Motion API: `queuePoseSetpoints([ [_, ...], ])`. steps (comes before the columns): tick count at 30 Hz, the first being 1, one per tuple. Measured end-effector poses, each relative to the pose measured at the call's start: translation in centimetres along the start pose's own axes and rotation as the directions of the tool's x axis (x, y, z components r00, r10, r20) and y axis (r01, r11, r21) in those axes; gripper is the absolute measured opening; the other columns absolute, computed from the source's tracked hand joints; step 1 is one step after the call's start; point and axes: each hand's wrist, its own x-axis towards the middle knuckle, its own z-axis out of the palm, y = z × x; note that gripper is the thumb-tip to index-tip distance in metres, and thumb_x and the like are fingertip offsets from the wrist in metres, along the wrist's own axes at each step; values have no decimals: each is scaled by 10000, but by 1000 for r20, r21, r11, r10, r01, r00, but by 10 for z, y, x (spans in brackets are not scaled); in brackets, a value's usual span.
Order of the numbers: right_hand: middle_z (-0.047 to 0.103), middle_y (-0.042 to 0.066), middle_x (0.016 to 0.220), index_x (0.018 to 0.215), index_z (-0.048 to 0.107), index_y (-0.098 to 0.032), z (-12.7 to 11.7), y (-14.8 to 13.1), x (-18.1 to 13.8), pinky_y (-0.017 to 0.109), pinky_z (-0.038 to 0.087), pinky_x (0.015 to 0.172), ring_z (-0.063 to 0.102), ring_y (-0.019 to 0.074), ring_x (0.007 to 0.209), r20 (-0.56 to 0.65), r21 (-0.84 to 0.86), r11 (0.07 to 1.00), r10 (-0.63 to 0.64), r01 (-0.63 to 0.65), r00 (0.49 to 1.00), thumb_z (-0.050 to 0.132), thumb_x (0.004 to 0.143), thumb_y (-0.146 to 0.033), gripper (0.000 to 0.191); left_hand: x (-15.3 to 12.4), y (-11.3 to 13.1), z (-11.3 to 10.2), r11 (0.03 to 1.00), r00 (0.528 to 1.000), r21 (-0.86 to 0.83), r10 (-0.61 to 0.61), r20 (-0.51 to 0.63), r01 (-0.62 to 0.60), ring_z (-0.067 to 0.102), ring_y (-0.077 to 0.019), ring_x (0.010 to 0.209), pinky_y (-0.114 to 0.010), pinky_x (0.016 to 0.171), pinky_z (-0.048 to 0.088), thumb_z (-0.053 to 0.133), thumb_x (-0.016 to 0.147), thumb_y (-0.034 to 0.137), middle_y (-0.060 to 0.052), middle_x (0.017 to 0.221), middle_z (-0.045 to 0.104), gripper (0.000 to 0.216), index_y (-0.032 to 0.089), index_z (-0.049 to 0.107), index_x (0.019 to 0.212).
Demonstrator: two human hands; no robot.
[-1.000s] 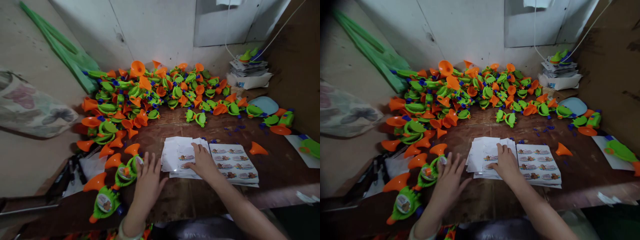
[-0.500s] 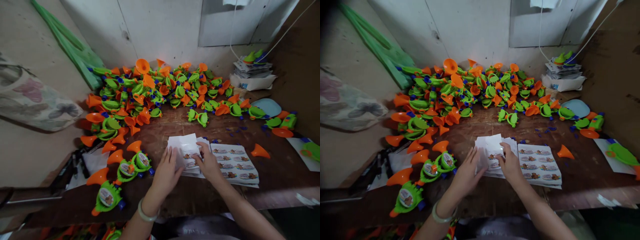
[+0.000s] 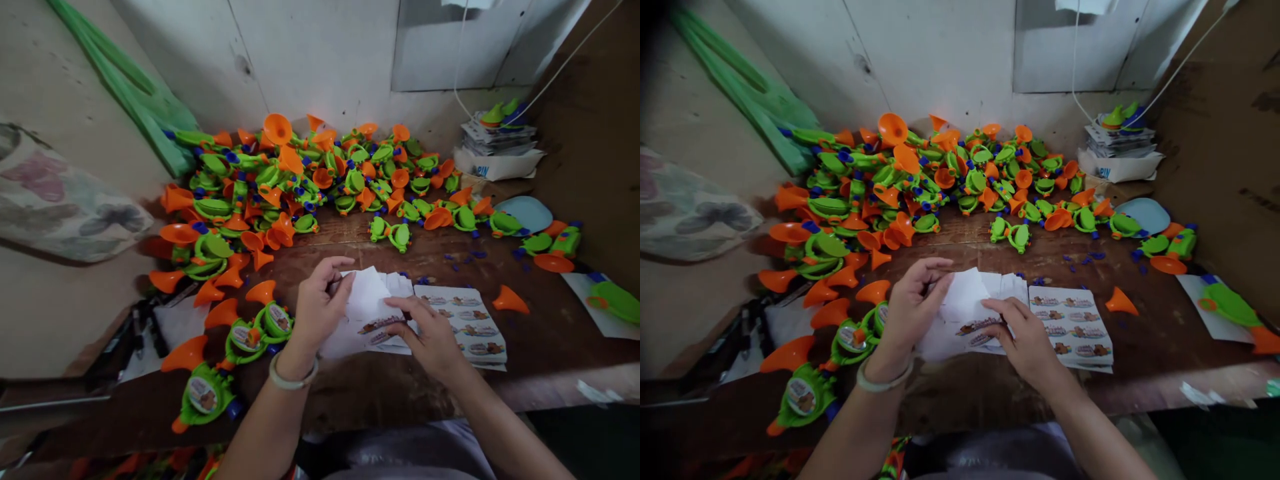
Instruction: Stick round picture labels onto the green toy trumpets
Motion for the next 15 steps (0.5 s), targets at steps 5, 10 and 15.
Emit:
queuePoseSetpoints([
  [5,750,25,892,1090,785,-276,-10,-15,4,280,600,690,721,190,800,-54,-1,996,-93,93,994,665,950,-97,257,-10,24,-14,993,999,-109,44,13,-42,433,-95,517,-214,522,344,645,921,251,87,614,479,183,191,720,1076],
  [10,633,-13,813,1081,795,-278,-11,-23,3,234,535,618,634,135,712,-176,-11,965,-260,262,949,630,951,-13,338,-11,25,-11,993,998,-91,-69,3,69,422,-105,525,-226,516,326,609,916,262,80,594,460,183,185,722,1037],
  [15,594,14,946,986,827,-318,-8,-27,-6,292,549,745,619,157,858,-274,-43,932,-358,361,893,658,935,14,377,-4,20,-11,978,983,-133,-170,-70,160,410,-117,532,-224,501,320,625,869,267,71,587,460,160,190,704,985],
])
